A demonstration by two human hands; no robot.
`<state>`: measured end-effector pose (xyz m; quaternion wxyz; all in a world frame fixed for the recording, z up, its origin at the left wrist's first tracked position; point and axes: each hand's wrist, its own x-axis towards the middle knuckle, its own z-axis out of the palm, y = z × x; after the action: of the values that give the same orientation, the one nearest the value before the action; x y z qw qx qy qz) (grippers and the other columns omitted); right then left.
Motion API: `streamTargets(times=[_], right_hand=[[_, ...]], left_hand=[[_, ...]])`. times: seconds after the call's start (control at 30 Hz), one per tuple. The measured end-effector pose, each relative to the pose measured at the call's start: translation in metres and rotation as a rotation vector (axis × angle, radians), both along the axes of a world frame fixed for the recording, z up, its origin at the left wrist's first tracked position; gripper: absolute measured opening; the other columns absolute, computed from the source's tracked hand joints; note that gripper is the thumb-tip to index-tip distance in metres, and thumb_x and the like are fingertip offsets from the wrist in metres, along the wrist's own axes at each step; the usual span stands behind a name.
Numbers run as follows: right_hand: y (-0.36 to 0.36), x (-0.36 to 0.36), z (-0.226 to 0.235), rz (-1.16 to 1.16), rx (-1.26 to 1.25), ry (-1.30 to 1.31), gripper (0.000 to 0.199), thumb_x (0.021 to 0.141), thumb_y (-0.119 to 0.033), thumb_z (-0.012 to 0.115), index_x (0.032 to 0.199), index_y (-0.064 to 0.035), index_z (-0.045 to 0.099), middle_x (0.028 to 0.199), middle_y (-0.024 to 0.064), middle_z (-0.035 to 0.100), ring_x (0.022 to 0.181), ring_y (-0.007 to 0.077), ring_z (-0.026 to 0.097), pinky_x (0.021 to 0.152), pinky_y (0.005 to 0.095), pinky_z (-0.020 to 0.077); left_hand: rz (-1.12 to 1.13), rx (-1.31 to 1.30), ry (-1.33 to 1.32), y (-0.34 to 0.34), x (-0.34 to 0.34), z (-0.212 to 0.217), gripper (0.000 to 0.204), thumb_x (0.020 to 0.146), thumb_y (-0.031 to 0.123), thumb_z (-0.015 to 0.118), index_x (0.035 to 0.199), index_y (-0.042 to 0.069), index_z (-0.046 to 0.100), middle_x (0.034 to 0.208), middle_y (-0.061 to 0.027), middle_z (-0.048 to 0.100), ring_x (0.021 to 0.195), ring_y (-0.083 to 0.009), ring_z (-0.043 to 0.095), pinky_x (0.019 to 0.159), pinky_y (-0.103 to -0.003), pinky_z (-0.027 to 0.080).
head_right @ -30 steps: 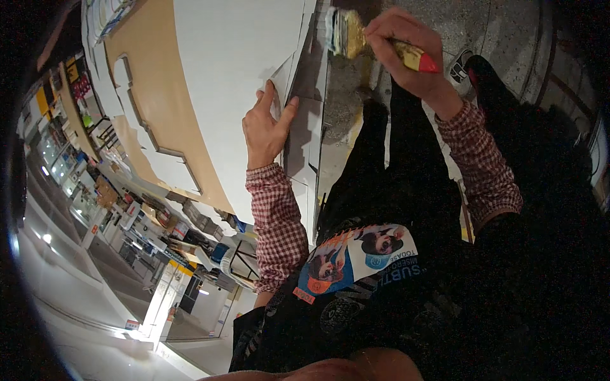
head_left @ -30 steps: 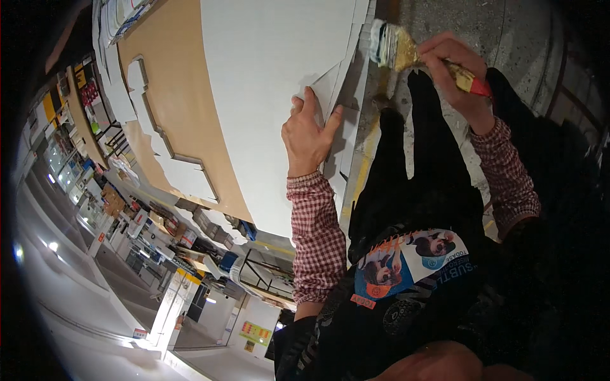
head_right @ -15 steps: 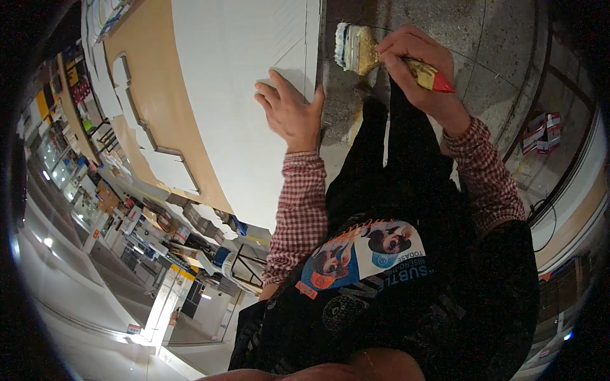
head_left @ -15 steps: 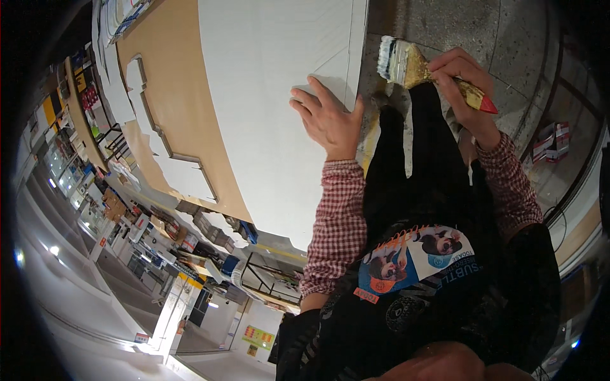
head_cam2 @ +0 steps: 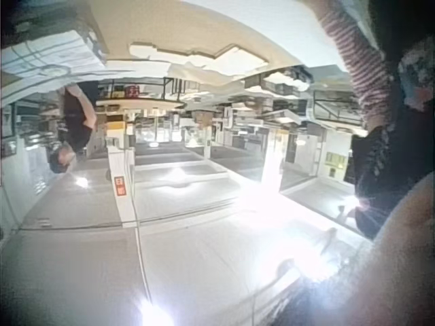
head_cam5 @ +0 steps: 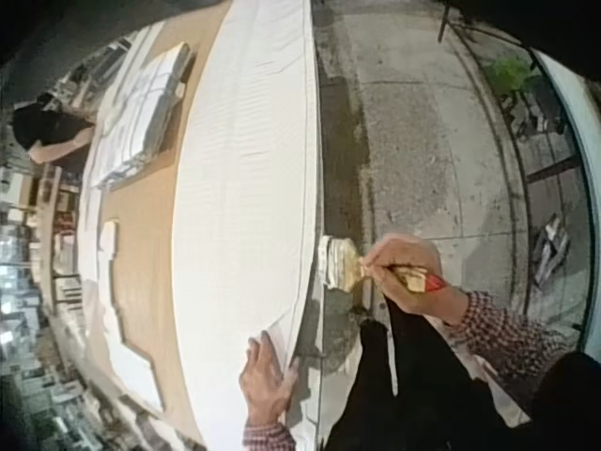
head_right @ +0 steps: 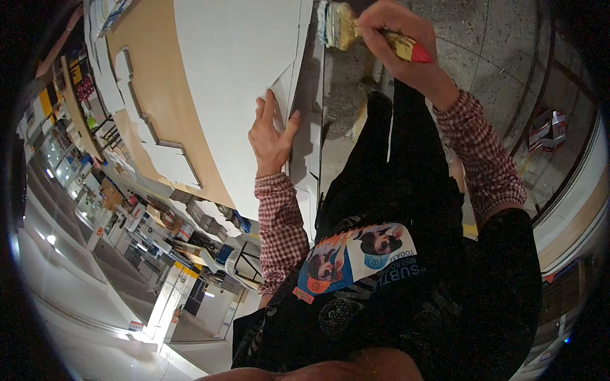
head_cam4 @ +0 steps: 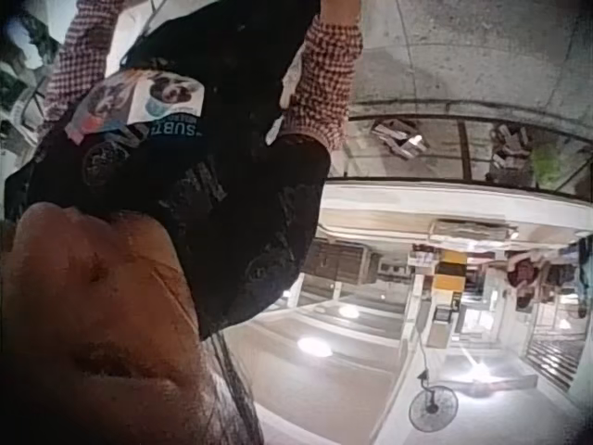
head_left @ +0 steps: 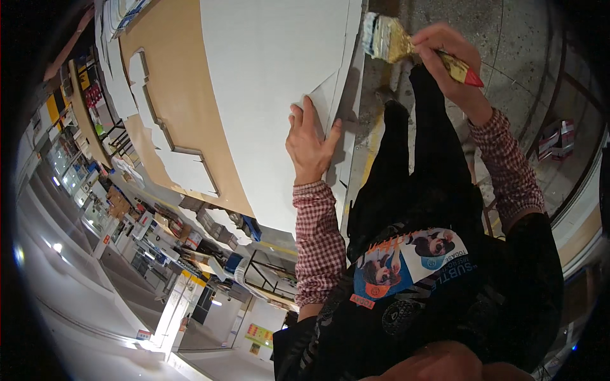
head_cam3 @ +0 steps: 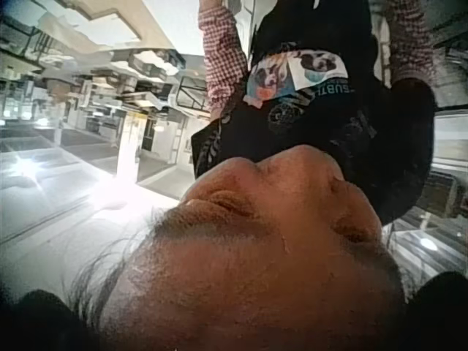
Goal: The person applies a white adhesive substance to the grooved surface of a long, white, ribbed panel using a paintbrush. They repeatedly dip the brush into a foil-covered container to reload the adhesive and spread it evenly across the panel's ridges. The person works at a table in a workshop environment.
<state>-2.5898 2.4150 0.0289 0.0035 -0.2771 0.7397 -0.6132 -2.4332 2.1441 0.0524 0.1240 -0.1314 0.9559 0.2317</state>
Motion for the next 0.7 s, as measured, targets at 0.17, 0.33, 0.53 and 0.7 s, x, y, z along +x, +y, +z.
streamTargets(times=[0.17,0.33,0.53,0.7], right_hand=[[-0.015,0.009,-0.019,0.013,-0.059,0.133,0.002,0.089,-0.004,0.06,0.089,-0.0023,0.06,0.088,0.006,0.062,0.074,0.0125,0.06,0.065,0.0255,0.049],[-0.009,0.032,-0.002,0.048,0.008,0.042,0.002,0.088,-0.003,0.061,0.089,-0.0024,0.06,0.089,0.0057,0.062,0.076,0.0129,0.06,0.068,0.0261,0.0502],[-0.021,0.039,-0.011,0.042,-0.028,0.002,0.001,0.088,-0.002,0.06,0.088,-0.0019,0.061,0.088,0.0058,0.061,0.074,0.0129,0.059,0.065,0.026,0.0504],[-0.016,0.07,-0.004,0.071,-0.074,-0.126,0.003,0.087,-0.003,0.06,0.085,-0.0013,0.061,0.088,0.0065,0.062,0.075,0.0127,0.059,0.065,0.0264,0.0501]], left_hand=[[-0.02,0.027,0.01,-0.002,-0.004,0.001,0.073,0.078,0.041,0.067,0.131,-0.007,0.05,0.123,-0.0412,0.05,0.113,-0.0552,0.051,0.095,-0.049,0.046],[0.003,-0.028,-0.037,0.0,-0.003,0.009,0.073,0.08,0.043,0.067,0.133,-0.005,0.05,0.127,-0.0407,0.048,0.119,-0.0457,0.053,0.094,-0.042,0.047],[-0.04,-0.104,-0.014,0.003,-0.003,0.002,0.074,0.08,0.044,0.067,0.132,-0.006,0.05,0.125,-0.0389,0.05,0.115,-0.047,0.055,0.091,-0.044,0.049],[-0.016,-0.205,0.05,0.011,0.008,-0.016,0.084,0.077,0.047,0.068,0.138,-0.004,0.041,0.131,-0.0415,0.041,0.117,-0.0581,0.045,0.09,-0.053,0.047]])
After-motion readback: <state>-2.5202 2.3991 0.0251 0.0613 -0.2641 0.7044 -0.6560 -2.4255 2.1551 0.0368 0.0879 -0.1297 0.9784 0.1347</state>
